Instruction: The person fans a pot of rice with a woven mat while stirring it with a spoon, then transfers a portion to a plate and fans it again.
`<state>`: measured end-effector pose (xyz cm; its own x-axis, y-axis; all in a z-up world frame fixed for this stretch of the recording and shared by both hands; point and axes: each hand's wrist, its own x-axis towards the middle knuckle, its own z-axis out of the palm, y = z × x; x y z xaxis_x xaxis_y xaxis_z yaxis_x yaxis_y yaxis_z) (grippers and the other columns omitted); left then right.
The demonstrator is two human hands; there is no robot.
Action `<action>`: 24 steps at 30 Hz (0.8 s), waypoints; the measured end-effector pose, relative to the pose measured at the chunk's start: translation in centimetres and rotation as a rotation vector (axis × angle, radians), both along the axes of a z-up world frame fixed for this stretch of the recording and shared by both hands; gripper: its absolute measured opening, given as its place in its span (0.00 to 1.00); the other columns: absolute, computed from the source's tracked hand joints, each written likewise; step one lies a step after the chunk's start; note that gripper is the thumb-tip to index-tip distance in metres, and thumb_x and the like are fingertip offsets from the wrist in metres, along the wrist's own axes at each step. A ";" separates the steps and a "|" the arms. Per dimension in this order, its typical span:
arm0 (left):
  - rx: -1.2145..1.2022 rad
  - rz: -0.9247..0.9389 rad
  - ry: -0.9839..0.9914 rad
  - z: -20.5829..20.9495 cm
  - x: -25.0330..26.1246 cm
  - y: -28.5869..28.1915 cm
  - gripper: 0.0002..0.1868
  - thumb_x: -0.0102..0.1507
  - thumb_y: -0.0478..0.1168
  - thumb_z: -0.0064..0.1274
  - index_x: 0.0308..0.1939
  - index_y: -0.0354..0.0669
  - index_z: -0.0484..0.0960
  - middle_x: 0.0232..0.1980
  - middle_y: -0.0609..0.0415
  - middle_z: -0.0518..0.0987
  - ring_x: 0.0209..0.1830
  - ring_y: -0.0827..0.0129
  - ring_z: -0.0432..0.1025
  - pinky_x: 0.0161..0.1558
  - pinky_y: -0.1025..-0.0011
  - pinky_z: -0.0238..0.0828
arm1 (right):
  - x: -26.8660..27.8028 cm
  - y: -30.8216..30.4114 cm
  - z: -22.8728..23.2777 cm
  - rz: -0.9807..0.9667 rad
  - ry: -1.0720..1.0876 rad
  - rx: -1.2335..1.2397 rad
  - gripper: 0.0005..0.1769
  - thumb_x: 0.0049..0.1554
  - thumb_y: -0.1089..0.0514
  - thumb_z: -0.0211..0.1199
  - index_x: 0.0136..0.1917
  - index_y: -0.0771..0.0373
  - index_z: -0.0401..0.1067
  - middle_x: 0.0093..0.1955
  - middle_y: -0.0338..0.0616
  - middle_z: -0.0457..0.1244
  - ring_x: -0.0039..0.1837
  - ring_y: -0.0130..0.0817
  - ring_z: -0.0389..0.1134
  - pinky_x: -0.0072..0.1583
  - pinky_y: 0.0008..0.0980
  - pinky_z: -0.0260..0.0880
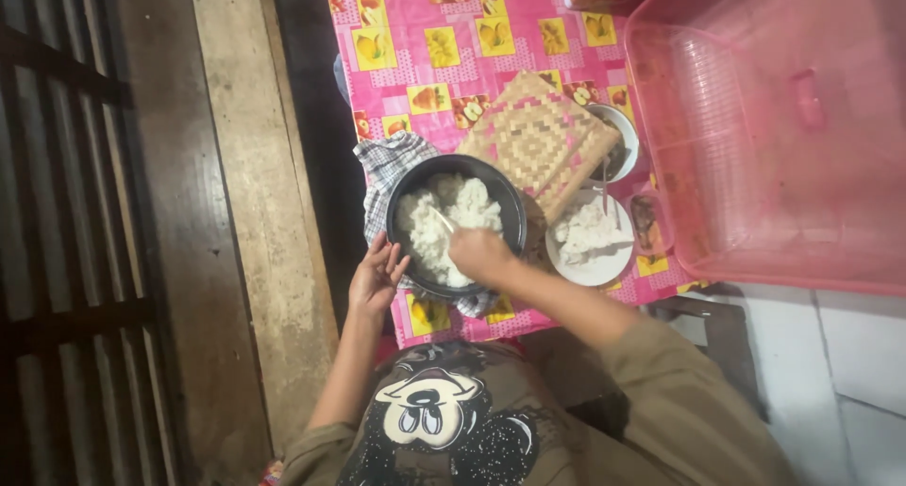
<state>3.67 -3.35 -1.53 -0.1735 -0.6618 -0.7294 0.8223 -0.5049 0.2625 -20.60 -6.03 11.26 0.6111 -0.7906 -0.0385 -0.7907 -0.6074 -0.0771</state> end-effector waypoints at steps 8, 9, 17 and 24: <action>0.004 -0.040 -0.012 0.6 0.6 -0.5 0.27 0.64 0.28 0.50 0.68 0.44 0.72 0.52 0.54 0.77 0.50 0.68 0.77 0.58 0.61 0.78 | -1.9 4.1 6.6 -0.279 0.129 0.073 0.05 0.47 0.63 0.61 0.34 0.64 0.77 0.32 0.51 0.68 0.34 0.45 0.74 0.34 0.40 0.74; 0.001 -0.047 -0.037 0.6 0.6 -0.7 0.27 0.64 0.28 0.50 0.68 0.43 0.72 0.52 0.52 0.78 0.49 0.67 0.77 0.57 0.61 0.78 | -2.5 3.7 6.2 -0.320 0.153 0.057 0.05 0.47 0.63 0.61 0.32 0.63 0.77 0.33 0.50 0.69 0.35 0.45 0.74 0.34 0.40 0.74; -0.034 -0.103 -0.086 1.0 0.9 -2.3 0.29 0.66 0.31 0.51 0.71 0.46 0.70 0.50 0.60 0.76 0.46 0.74 0.75 0.52 0.68 0.77 | -6.1 -3.9 -2.0 -0.337 0.054 -0.001 0.06 0.45 0.60 0.61 0.31 0.60 0.78 0.30 0.53 0.68 0.34 0.49 0.73 0.36 0.46 0.73; -0.035 -0.126 -0.135 1.2 0.8 -2.4 0.30 0.65 0.31 0.50 0.72 0.46 0.69 0.48 0.61 0.75 0.43 0.75 0.75 0.47 0.71 0.77 | -2.5 -8.9 -4.5 0.034 -0.028 -0.102 0.07 0.48 0.61 0.58 0.36 0.65 0.75 0.33 0.53 0.69 0.36 0.48 0.73 0.38 0.44 0.72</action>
